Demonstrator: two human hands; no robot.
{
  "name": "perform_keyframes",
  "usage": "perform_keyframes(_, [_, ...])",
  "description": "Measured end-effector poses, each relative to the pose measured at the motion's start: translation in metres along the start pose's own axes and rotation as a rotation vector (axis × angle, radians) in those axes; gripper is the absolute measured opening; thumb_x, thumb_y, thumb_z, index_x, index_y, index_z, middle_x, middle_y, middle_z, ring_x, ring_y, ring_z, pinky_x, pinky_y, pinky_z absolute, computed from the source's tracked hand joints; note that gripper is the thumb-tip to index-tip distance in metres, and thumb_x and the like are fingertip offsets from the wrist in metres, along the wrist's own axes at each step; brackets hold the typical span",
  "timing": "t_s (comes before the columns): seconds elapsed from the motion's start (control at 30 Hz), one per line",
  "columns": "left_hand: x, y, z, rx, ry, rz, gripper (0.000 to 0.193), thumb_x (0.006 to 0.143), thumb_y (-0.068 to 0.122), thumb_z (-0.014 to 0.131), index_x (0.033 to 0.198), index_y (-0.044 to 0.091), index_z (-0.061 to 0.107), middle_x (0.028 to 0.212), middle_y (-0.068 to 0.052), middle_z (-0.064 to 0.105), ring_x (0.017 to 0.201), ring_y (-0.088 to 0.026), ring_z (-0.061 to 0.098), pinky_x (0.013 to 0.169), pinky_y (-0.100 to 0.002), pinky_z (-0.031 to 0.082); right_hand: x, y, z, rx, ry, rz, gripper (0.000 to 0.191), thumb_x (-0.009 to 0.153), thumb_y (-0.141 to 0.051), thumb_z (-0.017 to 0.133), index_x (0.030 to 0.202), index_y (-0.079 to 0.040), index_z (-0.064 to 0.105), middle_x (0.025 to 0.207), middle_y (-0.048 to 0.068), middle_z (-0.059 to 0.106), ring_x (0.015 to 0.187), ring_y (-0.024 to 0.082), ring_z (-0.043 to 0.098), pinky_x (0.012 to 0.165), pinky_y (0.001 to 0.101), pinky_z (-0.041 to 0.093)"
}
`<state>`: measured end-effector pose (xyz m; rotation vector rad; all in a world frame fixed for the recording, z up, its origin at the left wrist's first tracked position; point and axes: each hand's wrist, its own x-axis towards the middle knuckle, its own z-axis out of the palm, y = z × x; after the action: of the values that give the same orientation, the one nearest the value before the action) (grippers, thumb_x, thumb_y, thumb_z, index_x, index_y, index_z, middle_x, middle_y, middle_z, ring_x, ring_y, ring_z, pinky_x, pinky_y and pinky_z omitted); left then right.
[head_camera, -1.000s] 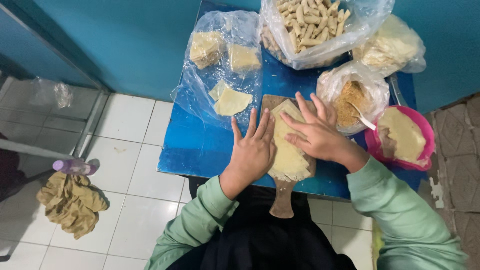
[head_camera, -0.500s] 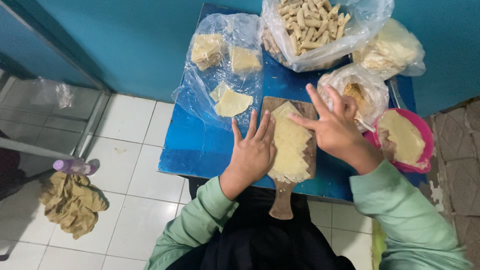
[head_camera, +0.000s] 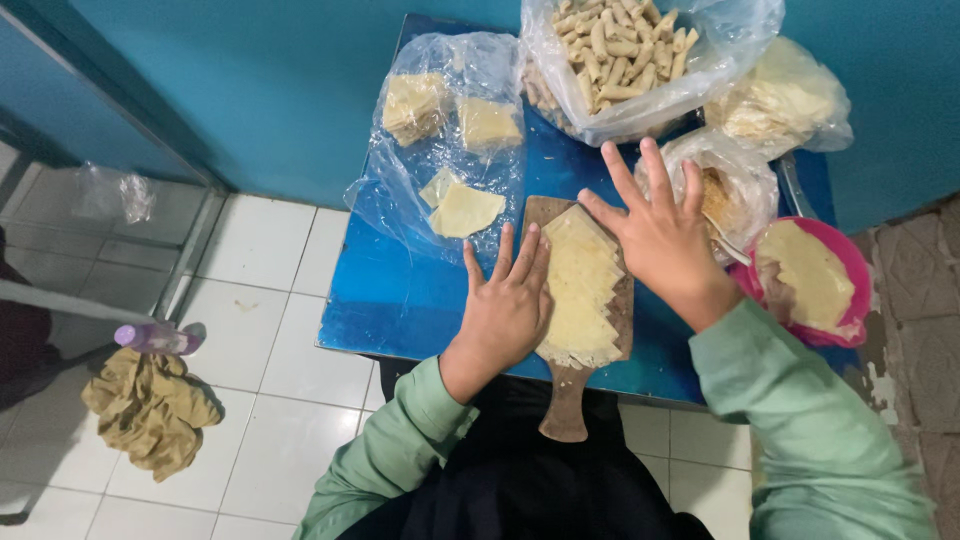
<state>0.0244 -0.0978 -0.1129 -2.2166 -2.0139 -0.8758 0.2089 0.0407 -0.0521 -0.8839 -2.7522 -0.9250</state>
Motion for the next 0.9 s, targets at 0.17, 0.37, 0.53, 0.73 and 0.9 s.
perform_keyframes(0.17, [-0.003,-0.001,0.001,-0.003,-0.002,0.011,0.063,0.093,0.025,0.054,0.149,-0.002,0.046,0.162,-0.018,0.035,0.153,-0.043,0.027,0.112,-0.081,0.015,-0.015,-0.020,-0.004,-0.103,0.013,-0.110,0.064,0.095,-0.013,0.056,0.151,-0.044,0.058,0.175,0.004,0.025,0.158,0.037,0.021,0.120,0.0639,0.018])
perform_keyframes(0.37, [-0.002,0.000,0.000,0.009,0.005,0.002,0.061,0.093,0.024,0.053,0.149,-0.001,0.048,0.162,-0.017,0.037,0.152,-0.042,0.027,0.112,-0.081,0.014,0.000,-0.018,0.005,-0.259,-0.031,-0.077,0.060,0.092,-0.021,0.057,0.149,-0.042,0.059,0.174,0.003,0.028,0.157,0.035,0.022,0.120,0.0627,0.015])
perform_keyframes(0.53, [-0.002,0.000,-0.001,-0.002,0.014,0.002,0.061,0.094,0.024,0.054,0.149,0.000,0.048,0.163,-0.017,0.037,0.152,-0.042,0.027,0.112,-0.081,0.015,-0.005,-0.010,-0.009,-0.100,-0.050,0.057,0.049,0.095,-0.017,0.057,0.140,-0.034,0.067,0.174,0.008,0.031,0.158,0.039,0.027,0.119,0.0659,0.016])
perform_keyframes(0.73, [-0.003,-0.001,0.001,-0.018,-0.006,-0.008,0.062,0.093,0.024,0.054,0.150,-0.001,0.046,0.163,-0.017,0.035,0.153,-0.043,0.027,0.113,-0.081,0.016,-0.035,-0.031,-0.028,0.503,-0.023,0.015,0.061,0.085,-0.003,0.053,0.135,-0.034,0.069,0.165,0.016,0.039,0.146,0.045,0.032,0.109,0.0706,0.023])
perform_keyframes(0.9, [-0.003,0.001,-0.001,-0.010,-0.004,-0.007,0.062,0.094,0.023,0.054,0.150,-0.001,0.046,0.163,-0.017,0.035,0.152,-0.043,0.028,0.112,-0.081,0.016,-0.038,-0.033,-0.032,0.270,0.005,0.027,0.057,0.092,-0.009,0.055,0.141,-0.034,0.070,0.166,0.011,0.043,0.150,0.041,0.033,0.111,0.0689,0.027])
